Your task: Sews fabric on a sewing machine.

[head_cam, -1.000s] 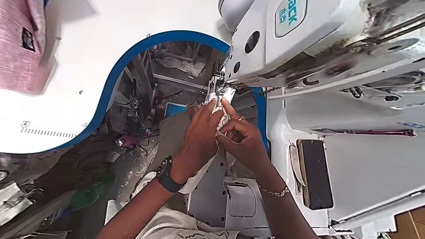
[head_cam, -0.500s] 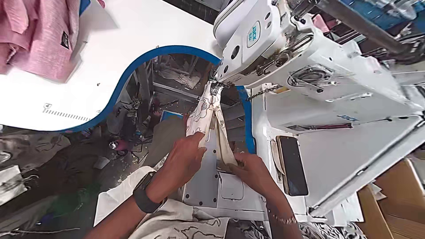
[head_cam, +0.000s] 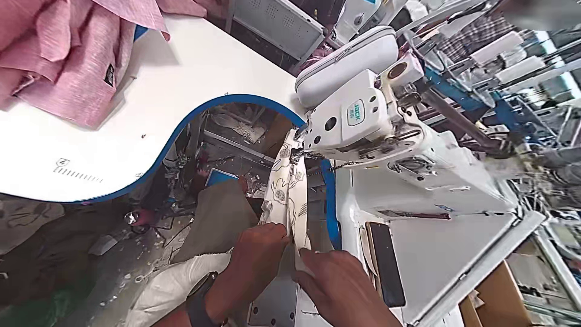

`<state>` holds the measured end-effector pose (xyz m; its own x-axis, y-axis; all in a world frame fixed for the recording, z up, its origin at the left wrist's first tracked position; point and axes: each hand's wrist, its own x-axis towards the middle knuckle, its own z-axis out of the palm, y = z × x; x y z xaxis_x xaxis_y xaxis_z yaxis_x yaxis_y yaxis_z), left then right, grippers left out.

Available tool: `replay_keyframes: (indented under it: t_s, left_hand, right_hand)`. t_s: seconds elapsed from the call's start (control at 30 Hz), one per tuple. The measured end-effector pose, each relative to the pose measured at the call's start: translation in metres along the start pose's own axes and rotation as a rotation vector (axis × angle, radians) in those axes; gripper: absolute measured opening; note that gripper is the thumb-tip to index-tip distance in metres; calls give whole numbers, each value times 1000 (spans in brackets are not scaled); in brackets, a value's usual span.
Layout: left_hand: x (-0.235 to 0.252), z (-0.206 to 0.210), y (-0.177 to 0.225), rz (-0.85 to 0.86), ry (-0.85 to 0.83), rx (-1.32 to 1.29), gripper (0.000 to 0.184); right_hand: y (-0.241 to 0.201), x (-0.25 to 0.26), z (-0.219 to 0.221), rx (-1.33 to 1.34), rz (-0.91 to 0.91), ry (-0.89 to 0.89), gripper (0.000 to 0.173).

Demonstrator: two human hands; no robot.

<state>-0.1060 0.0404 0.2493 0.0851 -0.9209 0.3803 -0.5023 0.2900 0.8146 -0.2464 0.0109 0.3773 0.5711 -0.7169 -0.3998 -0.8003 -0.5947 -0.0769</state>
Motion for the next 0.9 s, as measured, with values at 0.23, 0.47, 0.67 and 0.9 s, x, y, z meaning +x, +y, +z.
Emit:
replay_keyframes:
  t_s: [0.23, 0.47, 0.67, 0.9]
  left_hand:
    - [9, -2, 11, -118, -108, 89, 20]
    - [6, 9, -9, 169, 97, 42, 25]
    - [19, 8, 4, -51, -14, 109, 19]
    - [11, -2, -9, 109, -53, 8, 20]
  right_hand:
    - [14, 7, -9, 12, -27, -85, 32]
    - [30, 18, -4, 66, -134, -91, 36]
    - [32, 19, -6, 28, -148, -147, 37]
    - [37, 15, 6, 75, -249, -10, 35]
